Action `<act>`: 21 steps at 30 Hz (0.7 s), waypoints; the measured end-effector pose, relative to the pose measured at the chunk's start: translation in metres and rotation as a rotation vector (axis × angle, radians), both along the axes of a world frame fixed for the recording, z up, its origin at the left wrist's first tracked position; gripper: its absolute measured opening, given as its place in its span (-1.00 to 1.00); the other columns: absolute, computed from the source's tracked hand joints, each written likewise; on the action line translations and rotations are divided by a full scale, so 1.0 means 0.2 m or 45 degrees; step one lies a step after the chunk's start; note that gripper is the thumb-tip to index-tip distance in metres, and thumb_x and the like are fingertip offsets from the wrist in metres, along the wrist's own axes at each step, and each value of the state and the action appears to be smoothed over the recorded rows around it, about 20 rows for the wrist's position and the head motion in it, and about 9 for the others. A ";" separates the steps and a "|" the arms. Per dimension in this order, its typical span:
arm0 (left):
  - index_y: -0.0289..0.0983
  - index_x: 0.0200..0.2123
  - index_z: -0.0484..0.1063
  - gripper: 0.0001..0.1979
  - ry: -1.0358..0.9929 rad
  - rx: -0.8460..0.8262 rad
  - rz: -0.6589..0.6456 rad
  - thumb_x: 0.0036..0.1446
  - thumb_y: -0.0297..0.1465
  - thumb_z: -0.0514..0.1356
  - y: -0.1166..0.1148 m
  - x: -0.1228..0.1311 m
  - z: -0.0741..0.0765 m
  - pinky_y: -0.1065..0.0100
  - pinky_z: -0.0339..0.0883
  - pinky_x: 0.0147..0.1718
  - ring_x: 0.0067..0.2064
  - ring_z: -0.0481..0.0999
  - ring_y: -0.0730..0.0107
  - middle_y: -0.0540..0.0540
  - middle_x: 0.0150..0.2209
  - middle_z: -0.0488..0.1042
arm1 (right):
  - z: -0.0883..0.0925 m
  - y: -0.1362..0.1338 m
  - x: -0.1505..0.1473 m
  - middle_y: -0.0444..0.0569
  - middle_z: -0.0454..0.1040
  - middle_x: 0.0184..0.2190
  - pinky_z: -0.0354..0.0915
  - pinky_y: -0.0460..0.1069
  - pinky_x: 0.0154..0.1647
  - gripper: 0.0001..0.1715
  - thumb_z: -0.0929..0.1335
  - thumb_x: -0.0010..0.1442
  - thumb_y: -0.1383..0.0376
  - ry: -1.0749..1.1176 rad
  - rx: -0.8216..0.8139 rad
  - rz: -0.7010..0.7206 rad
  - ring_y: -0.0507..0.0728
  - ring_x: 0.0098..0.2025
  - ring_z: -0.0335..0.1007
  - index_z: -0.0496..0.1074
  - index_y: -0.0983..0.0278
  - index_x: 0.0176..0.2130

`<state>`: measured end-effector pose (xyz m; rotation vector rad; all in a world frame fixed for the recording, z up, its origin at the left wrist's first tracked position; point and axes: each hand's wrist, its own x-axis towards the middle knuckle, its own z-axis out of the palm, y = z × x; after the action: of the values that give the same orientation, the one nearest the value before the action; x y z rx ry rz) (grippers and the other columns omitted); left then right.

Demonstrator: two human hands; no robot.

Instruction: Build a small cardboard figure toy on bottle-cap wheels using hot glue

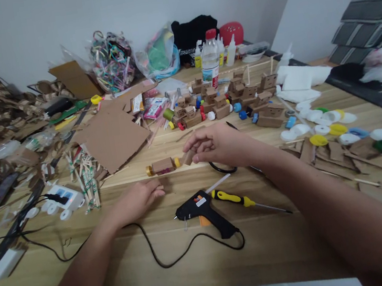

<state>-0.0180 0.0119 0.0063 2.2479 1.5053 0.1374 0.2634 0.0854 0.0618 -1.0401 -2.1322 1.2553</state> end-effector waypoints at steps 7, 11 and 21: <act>-0.17 -0.41 0.47 -0.65 -0.222 -0.041 -0.012 0.39 -0.15 0.12 0.00 -0.04 0.05 0.34 0.21 -0.37 -0.40 0.47 0.26 -0.04 -0.46 0.53 | -0.02 -0.03 -0.03 -0.15 0.72 -0.40 0.50 -0.01 -0.29 -0.85 0.40 0.14 0.39 -0.304 0.291 0.017 0.09 -0.37 0.64 0.57 0.17 -0.29; -0.16 -0.51 0.27 -0.52 -0.459 0.041 0.060 0.38 0.00 0.06 0.02 -0.09 0.11 0.34 0.15 -0.39 -0.47 0.31 0.35 0.06 -0.56 0.32 | -0.01 -0.05 -0.04 -0.12 0.71 -0.43 0.48 0.02 -0.34 -0.83 0.40 0.13 0.42 -0.357 0.302 0.066 0.14 -0.41 0.63 0.57 0.15 -0.34; -0.13 -0.48 0.14 -0.28 -1.006 0.114 0.364 0.14 0.42 0.06 0.10 -0.15 0.00 0.37 0.09 -0.56 -0.59 0.14 0.49 0.17 -0.60 0.10 | -0.02 -0.05 -0.05 -0.14 0.67 -0.47 0.38 -0.01 -0.35 -0.84 0.42 0.15 0.43 -0.423 0.306 0.044 0.12 -0.46 0.56 0.57 0.16 -0.36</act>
<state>-0.0481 0.0324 0.0056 1.6847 1.3470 1.0543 0.2532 0.0751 0.0579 -1.1730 -2.4838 0.8567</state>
